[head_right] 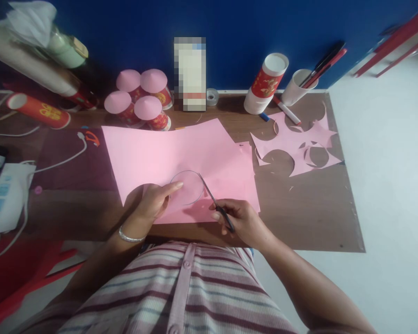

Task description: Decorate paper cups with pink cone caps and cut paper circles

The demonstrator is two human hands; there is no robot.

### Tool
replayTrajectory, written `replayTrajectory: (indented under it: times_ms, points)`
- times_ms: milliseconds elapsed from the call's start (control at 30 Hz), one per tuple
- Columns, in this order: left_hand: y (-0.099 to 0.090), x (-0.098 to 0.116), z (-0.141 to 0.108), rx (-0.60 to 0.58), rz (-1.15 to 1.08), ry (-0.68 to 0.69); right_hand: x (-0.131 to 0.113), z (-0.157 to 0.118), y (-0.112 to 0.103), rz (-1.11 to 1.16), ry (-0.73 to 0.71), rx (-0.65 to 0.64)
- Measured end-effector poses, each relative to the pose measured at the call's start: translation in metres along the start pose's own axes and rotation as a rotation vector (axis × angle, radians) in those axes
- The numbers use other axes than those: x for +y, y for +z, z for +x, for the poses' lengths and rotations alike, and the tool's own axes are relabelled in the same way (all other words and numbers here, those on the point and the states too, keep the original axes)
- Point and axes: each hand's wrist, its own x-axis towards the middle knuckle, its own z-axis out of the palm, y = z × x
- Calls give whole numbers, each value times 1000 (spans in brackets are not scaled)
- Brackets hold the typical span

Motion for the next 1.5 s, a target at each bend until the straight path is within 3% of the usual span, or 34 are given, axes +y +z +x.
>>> replayTrajectory:
  times_ms: [167,300,600,833,1200,1333,1500]
  points:
    - [1,9,0,-44,-30,-66,1,-1,-1,2,1,4]
    - [-1,14,0,-38,18,8,2,-1,-1,3,6,-4]
    - [-2,15,0,-28,62,0,4,1,-1,-34,-14,2]
    - [-14,4,2,19,236,195,3,1,0,5,-7,5]
    - [-6,19,-2,20,177,154,6,0,-1,-10,11,8]
    - [-6,15,0,-29,113,115,9,0,-2,-21,6,4]
    - [-4,10,2,-2,92,84,7,1,-2,-27,10,7]
